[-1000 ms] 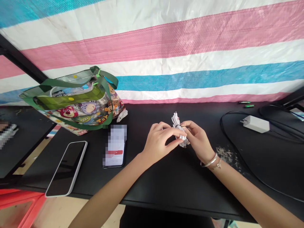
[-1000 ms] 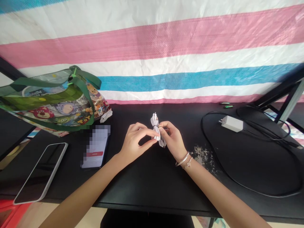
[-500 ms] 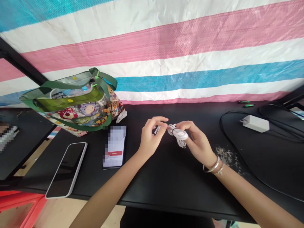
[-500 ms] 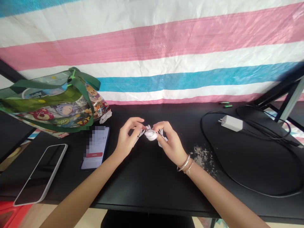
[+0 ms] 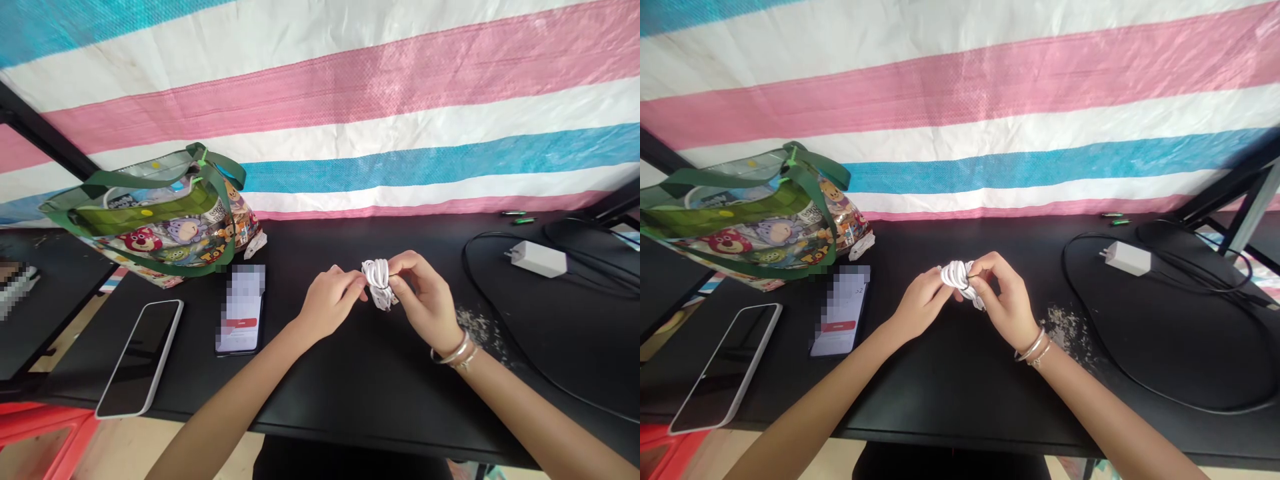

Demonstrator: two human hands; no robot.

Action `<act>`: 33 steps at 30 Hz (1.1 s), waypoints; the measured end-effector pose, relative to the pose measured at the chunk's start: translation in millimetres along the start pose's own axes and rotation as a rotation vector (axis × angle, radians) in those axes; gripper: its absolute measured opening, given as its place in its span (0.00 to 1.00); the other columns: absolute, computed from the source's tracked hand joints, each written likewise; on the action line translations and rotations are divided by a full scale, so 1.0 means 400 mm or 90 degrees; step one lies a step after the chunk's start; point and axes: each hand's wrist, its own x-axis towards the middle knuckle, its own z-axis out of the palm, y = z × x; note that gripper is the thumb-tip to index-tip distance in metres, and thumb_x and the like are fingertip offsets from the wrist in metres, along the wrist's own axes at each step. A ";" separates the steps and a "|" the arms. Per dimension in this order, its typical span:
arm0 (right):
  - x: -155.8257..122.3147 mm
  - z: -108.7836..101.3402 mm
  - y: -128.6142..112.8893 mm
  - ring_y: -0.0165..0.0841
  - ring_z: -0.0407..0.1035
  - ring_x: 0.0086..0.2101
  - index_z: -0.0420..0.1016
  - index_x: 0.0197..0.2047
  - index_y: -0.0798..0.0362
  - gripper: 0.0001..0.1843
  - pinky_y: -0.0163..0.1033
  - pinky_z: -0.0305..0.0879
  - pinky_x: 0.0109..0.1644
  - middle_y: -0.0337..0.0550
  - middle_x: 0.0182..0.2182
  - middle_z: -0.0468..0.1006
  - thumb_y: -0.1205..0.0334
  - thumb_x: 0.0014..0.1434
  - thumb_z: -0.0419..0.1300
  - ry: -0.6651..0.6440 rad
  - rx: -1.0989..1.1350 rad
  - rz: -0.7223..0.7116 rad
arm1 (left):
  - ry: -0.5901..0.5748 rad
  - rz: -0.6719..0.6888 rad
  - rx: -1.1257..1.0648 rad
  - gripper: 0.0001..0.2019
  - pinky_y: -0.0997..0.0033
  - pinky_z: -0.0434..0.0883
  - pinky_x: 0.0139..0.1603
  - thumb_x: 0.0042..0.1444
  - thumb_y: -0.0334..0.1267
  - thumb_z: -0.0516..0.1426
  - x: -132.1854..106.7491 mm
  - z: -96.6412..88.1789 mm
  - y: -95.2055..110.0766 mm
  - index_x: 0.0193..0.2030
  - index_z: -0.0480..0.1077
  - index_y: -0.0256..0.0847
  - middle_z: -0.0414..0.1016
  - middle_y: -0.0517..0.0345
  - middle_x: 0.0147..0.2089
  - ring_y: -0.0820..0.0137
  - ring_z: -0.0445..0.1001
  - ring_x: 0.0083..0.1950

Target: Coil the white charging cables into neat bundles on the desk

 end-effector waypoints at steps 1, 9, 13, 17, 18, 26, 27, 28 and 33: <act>0.001 0.000 -0.001 0.29 0.64 0.23 0.67 0.31 0.50 0.15 0.35 0.64 0.27 0.37 0.25 0.69 0.49 0.62 0.54 -0.001 0.007 0.008 | -0.024 0.014 0.007 0.19 0.63 0.62 0.47 0.64 0.33 0.46 -0.001 0.001 0.001 0.25 0.72 0.41 0.78 0.59 0.31 0.64 0.72 0.39; 0.001 0.002 0.002 0.29 0.66 0.23 0.68 0.32 0.50 0.15 0.35 0.63 0.25 0.38 0.26 0.71 0.47 0.61 0.56 -0.026 0.032 0.049 | -0.075 0.086 -0.141 0.24 0.65 0.64 0.46 0.66 0.36 0.39 -0.004 -0.001 0.001 0.24 0.70 0.41 0.78 0.58 0.32 0.66 0.72 0.38; 0.000 -0.001 0.003 0.30 0.68 0.25 0.67 0.32 0.49 0.13 0.36 0.65 0.28 0.38 0.26 0.71 0.49 0.62 0.55 -0.023 0.011 0.023 | -0.027 0.083 -0.100 0.08 0.66 0.65 0.43 0.61 0.36 0.51 -0.006 0.006 -0.003 0.36 0.71 0.41 0.78 0.58 0.35 0.64 0.72 0.38; 0.002 -0.002 0.004 0.31 0.69 0.28 0.67 0.33 0.49 0.08 0.37 0.67 0.31 0.39 0.28 0.71 0.56 0.64 0.54 -0.021 -0.033 -0.048 | 0.070 0.075 -0.091 0.07 0.67 0.66 0.44 0.59 0.32 0.52 -0.005 0.010 -0.011 0.42 0.71 0.42 0.78 0.57 0.40 0.65 0.72 0.41; 0.003 -0.002 0.003 0.32 0.69 0.29 0.67 0.34 0.48 0.07 0.37 0.67 0.33 0.40 0.28 0.72 0.58 0.64 0.54 -0.029 -0.049 -0.069 | 0.089 0.083 -0.102 0.08 0.68 0.67 0.44 0.59 0.31 0.52 -0.003 0.008 -0.013 0.42 0.70 0.43 0.78 0.57 0.41 0.66 0.72 0.42; 0.004 0.008 -0.007 0.35 0.68 0.32 0.66 0.35 0.48 0.05 0.39 0.67 0.34 0.41 0.29 0.74 0.65 0.64 0.54 -0.092 -0.164 -0.213 | 0.203 0.137 -0.173 0.13 0.70 0.68 0.44 0.56 0.26 0.52 0.009 -0.009 -0.023 0.46 0.66 0.43 0.77 0.56 0.43 0.68 0.75 0.45; 0.003 0.010 -0.005 0.35 0.68 0.32 0.66 0.35 0.49 0.05 0.39 0.67 0.34 0.41 0.29 0.74 0.65 0.64 0.54 -0.090 -0.171 -0.219 | 0.206 0.134 -0.188 0.13 0.70 0.68 0.43 0.56 0.25 0.51 0.009 -0.009 -0.023 0.47 0.65 0.43 0.77 0.56 0.43 0.69 0.76 0.45; 0.002 0.011 -0.002 0.35 0.68 0.32 0.66 0.35 0.49 0.05 0.39 0.67 0.34 0.41 0.29 0.74 0.65 0.64 0.53 -0.090 -0.176 -0.222 | 0.208 0.130 -0.205 0.14 0.71 0.69 0.43 0.56 0.25 0.51 0.009 -0.009 -0.022 0.48 0.65 0.42 0.77 0.55 0.42 0.69 0.76 0.45; -0.002 0.015 0.008 0.35 0.68 0.31 0.67 0.34 0.48 0.06 0.39 0.67 0.34 0.40 0.29 0.74 0.66 0.64 0.53 -0.096 -0.177 -0.199 | 0.188 0.095 -0.308 0.09 0.68 0.68 0.47 0.62 0.32 0.48 0.003 -0.011 -0.014 0.47 0.65 0.42 0.77 0.54 0.44 0.68 0.75 0.46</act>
